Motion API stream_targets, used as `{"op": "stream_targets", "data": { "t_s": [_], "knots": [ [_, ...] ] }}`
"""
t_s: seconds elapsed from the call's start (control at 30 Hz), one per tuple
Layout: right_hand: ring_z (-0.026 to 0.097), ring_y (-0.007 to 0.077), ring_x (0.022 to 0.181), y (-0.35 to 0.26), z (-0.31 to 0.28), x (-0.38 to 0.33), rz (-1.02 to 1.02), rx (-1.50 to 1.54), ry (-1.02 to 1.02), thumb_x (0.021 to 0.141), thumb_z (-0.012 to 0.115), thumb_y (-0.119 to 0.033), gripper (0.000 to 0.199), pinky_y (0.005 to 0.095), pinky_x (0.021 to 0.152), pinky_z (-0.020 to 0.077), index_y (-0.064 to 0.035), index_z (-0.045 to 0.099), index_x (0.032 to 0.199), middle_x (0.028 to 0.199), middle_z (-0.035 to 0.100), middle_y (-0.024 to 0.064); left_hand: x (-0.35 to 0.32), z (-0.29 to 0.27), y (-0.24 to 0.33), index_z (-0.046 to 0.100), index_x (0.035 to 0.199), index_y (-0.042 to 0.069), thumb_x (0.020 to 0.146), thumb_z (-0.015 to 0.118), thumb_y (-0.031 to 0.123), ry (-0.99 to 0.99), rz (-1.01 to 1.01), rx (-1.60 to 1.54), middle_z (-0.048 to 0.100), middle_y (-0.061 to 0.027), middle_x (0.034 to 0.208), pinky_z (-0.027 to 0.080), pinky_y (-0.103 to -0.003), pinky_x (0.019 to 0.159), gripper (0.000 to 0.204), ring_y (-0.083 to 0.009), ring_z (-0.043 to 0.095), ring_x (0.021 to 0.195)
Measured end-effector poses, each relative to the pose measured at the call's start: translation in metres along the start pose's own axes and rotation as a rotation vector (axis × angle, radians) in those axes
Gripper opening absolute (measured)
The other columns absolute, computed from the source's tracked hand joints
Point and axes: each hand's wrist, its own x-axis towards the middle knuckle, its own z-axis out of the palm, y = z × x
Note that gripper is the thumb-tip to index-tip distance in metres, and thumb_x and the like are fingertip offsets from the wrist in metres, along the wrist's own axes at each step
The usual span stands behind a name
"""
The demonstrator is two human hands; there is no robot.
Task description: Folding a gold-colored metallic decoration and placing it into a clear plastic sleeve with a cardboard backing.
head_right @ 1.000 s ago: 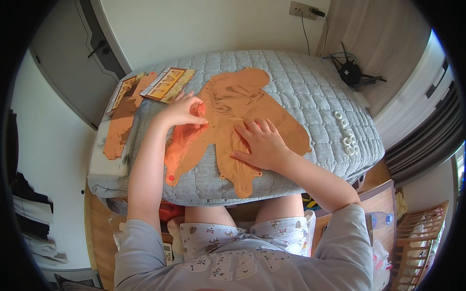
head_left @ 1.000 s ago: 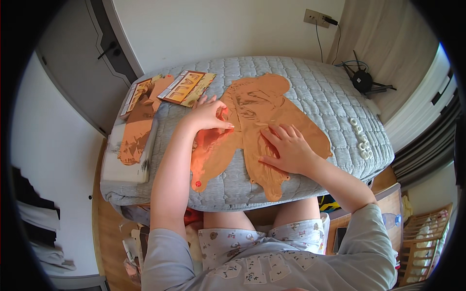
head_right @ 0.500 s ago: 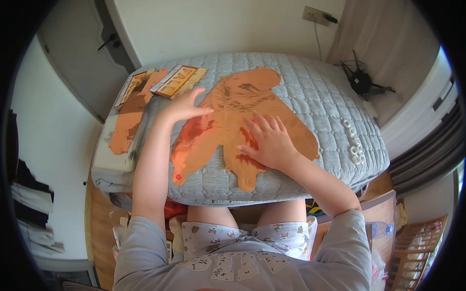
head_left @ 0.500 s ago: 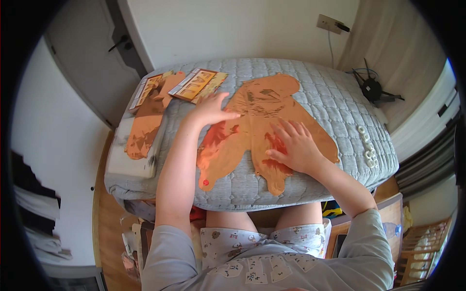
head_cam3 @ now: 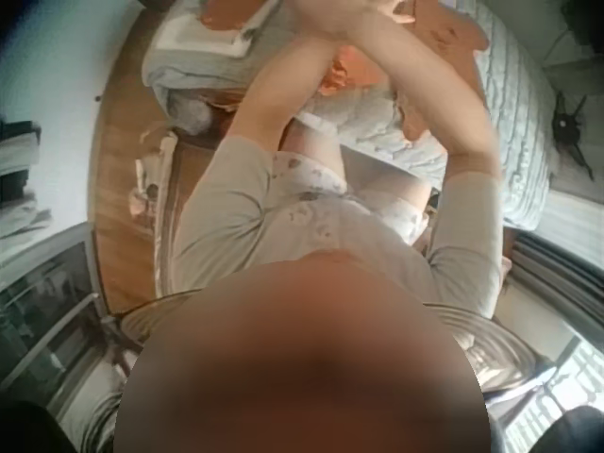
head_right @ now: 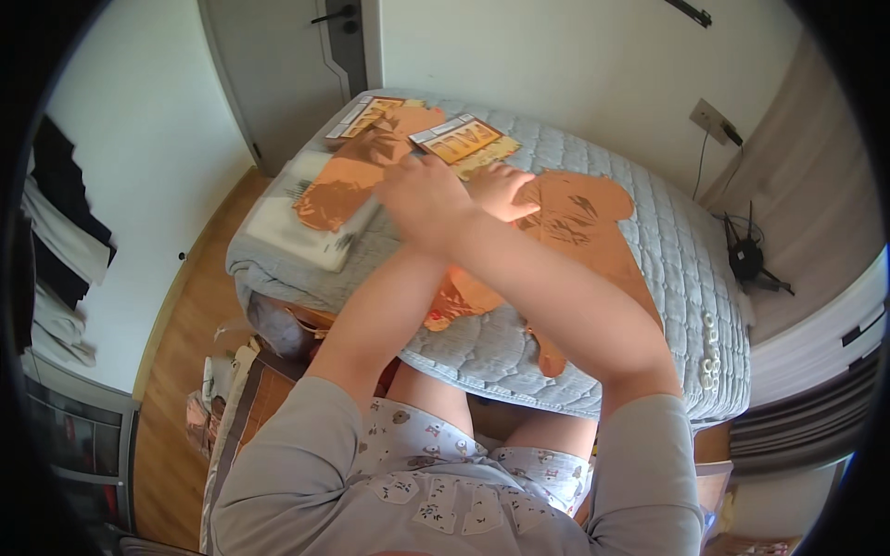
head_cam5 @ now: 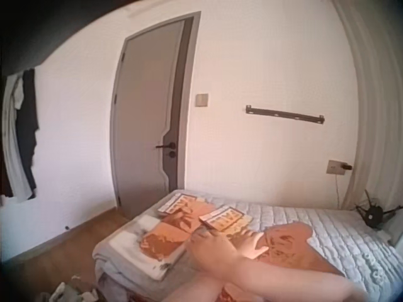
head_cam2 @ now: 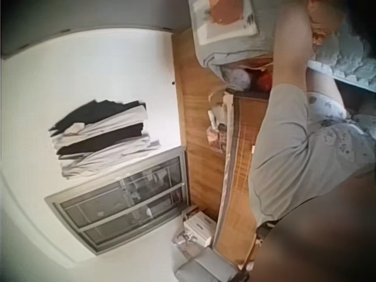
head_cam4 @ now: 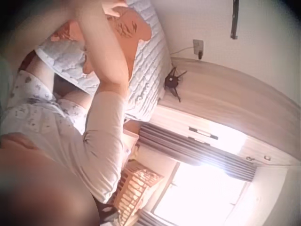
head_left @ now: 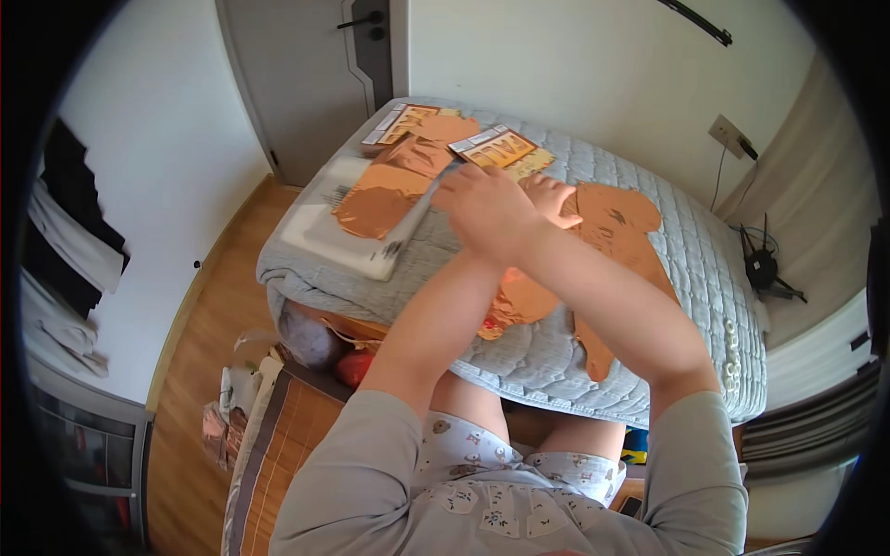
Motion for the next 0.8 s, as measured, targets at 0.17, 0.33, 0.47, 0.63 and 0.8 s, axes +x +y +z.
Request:
{"op": "stream_targets", "data": {
  "t_s": [0.17, 0.33, 0.47, 0.63, 0.8],
  "knots": [
    [0.060, 0.0263, 0.121, 0.036, 0.057, 0.085, -0.019, -0.106, -0.098, 0.085, 0.066, -0.007, 0.037, 0.0423, 0.098, 0.0523, -0.0139, 0.066, 0.121, 0.118, 0.065, 0.0056, -0.019, 0.010, -0.025, 0.060, 0.135, 0.008, 0.091, 0.066, 0.052, 0.186, 0.124, -0.049, 0.064, -0.0142, 0.131, 0.044, -0.047, 0.107, 0.063, -0.0351, 0.053, 0.129],
    [0.060, 0.0259, 0.120, 0.078, 0.088, 0.096, -0.035, -0.127, -0.111, 0.086, 0.066, -0.009, 0.038, 0.0419, 0.098, 0.0527, -0.0160, 0.065, 0.123, 0.118, 0.065, 0.0050, -0.005, 0.009, -0.007, 0.059, 0.136, 0.007, 0.094, 0.060, 0.045, 0.041, 0.137, -0.043, 0.061, -0.0182, 0.134, 0.039, -0.052, 0.110, 0.056, -0.0380, 0.052, 0.130],
    [0.063, 0.0241, 0.117, 0.089, 0.095, 0.107, 0.020, -0.090, -0.225, 0.089, 0.065, -0.014, 0.035, 0.0407, 0.098, 0.0532, -0.0195, 0.066, 0.123, 0.117, 0.066, 0.0030, 0.002, 0.051, -0.036, 0.055, 0.140, 0.007, 0.095, 0.059, 0.044, 0.043, 0.135, 0.024, 0.060, -0.0162, 0.136, 0.038, -0.051, 0.111, 0.058, -0.0359, 0.052, 0.131],
    [0.068, 0.0267, 0.106, 0.021, 0.076, 0.167, 0.022, 0.224, 0.074, 0.093, 0.058, -0.016, 0.030, 0.0410, 0.093, 0.0549, -0.0150, 0.071, 0.120, 0.113, 0.073, 0.0067, 0.024, 0.067, -0.127, 0.049, 0.143, 0.009, 0.093, 0.066, 0.039, -0.161, -1.074, -0.552, 0.059, -0.0147, 0.139, 0.042, -0.041, 0.109, 0.061, -0.0281, 0.055, 0.128],
    [0.072, 0.0289, 0.096, 0.127, 0.099, 0.125, 0.628, 0.742, 0.333, 0.097, 0.052, -0.018, 0.028, 0.0385, 0.088, 0.0559, -0.0064, 0.075, 0.109, 0.101, 0.076, 0.0166, 0.012, 0.050, -0.039, 0.059, 0.130, 0.008, 0.092, 0.065, 0.038, 0.278, -0.246, -0.977, 0.066, -0.0168, 0.127, 0.051, -0.043, 0.096, 0.049, -0.0301, 0.063, 0.117]
  ]
}}
